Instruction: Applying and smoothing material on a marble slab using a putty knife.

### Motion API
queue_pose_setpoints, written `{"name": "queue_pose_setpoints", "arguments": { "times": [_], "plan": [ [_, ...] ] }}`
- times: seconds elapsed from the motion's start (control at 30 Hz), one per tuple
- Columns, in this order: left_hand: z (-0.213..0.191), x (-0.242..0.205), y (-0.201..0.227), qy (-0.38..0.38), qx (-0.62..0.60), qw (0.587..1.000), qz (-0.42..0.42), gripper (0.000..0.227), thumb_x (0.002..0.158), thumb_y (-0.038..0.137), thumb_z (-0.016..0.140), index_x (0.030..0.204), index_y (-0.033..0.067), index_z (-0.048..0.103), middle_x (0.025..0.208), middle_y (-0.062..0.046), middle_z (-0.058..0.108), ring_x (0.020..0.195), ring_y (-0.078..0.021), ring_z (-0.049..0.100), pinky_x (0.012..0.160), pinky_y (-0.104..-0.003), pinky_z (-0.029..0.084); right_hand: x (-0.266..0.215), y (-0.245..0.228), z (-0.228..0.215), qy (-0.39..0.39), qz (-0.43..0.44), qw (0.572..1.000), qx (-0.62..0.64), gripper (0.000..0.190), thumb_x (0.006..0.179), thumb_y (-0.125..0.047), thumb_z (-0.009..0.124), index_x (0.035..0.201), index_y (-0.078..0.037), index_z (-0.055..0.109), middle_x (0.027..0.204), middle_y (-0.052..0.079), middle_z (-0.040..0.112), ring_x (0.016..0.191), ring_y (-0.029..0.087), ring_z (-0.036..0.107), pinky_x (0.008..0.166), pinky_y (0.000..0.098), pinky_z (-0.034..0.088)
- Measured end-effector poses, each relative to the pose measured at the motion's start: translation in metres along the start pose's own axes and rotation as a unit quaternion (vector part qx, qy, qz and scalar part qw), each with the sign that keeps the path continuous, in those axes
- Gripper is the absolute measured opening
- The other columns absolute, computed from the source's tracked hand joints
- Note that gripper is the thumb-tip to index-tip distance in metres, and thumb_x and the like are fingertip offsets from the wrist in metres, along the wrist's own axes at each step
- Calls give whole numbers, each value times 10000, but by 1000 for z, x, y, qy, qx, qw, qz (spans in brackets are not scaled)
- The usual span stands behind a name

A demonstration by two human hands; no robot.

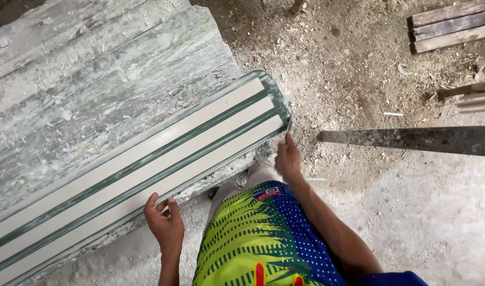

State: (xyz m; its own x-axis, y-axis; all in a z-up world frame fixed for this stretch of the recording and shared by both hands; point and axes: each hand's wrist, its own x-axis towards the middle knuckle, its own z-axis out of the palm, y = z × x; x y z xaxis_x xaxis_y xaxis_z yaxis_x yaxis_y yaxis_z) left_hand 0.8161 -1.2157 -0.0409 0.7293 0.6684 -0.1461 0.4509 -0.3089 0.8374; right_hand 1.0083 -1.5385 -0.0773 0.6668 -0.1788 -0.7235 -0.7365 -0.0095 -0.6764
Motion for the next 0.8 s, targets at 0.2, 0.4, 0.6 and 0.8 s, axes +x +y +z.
{"name": "queue_pose_setpoints", "arguments": {
  "times": [0.2, 0.4, 0.6, 0.8],
  "plan": [
    [3, 5, 9, -46, -20, 998, -39, 537, 990, 140, 675, 1441, -21, 433, 1113, -143, 654, 888, -159, 611, 732, -291, 513, 14, 16, -22, -55, -68, 996, 26, 510, 1079, -211, 444, 1572, -82, 411, 624, -40, 421, 445, 53, 404, 353, 209, 393],
    [17, 15, 6, -36, -35, 998, -25, 529, 991, 125, 658, 1437, -28, 418, 1103, -144, 655, 915, -167, 619, 735, -289, 509, 19, 6, -27, -20, -14, 998, -51, 541, 1053, -191, 451, 1582, -127, 357, 639, -24, 473, 433, 76, 405, 334, 234, 379],
    [24, 28, 7, -61, 20, 998, 21, 561, 971, 115, 673, 1446, -33, 413, 1191, -161, 572, 1010, -184, 615, 744, -292, 545, -14, 12, -36, -25, 13, 992, -122, 546, 1053, -251, 465, 1573, -111, 375, 701, 19, 529, 468, 93, 439, 370, 251, 418],
    [22, 20, 21, -56, -16, 998, 24, 536, 990, 115, 658, 1441, -35, 410, 1204, -150, 573, 1012, -174, 629, 763, -300, 525, -15, 50, -71, 3, 32, 999, 12, 539, 1040, -193, 500, 1563, -110, 398, 773, 57, 538, 519, 154, 478, 421, 322, 413]
  ]
}}
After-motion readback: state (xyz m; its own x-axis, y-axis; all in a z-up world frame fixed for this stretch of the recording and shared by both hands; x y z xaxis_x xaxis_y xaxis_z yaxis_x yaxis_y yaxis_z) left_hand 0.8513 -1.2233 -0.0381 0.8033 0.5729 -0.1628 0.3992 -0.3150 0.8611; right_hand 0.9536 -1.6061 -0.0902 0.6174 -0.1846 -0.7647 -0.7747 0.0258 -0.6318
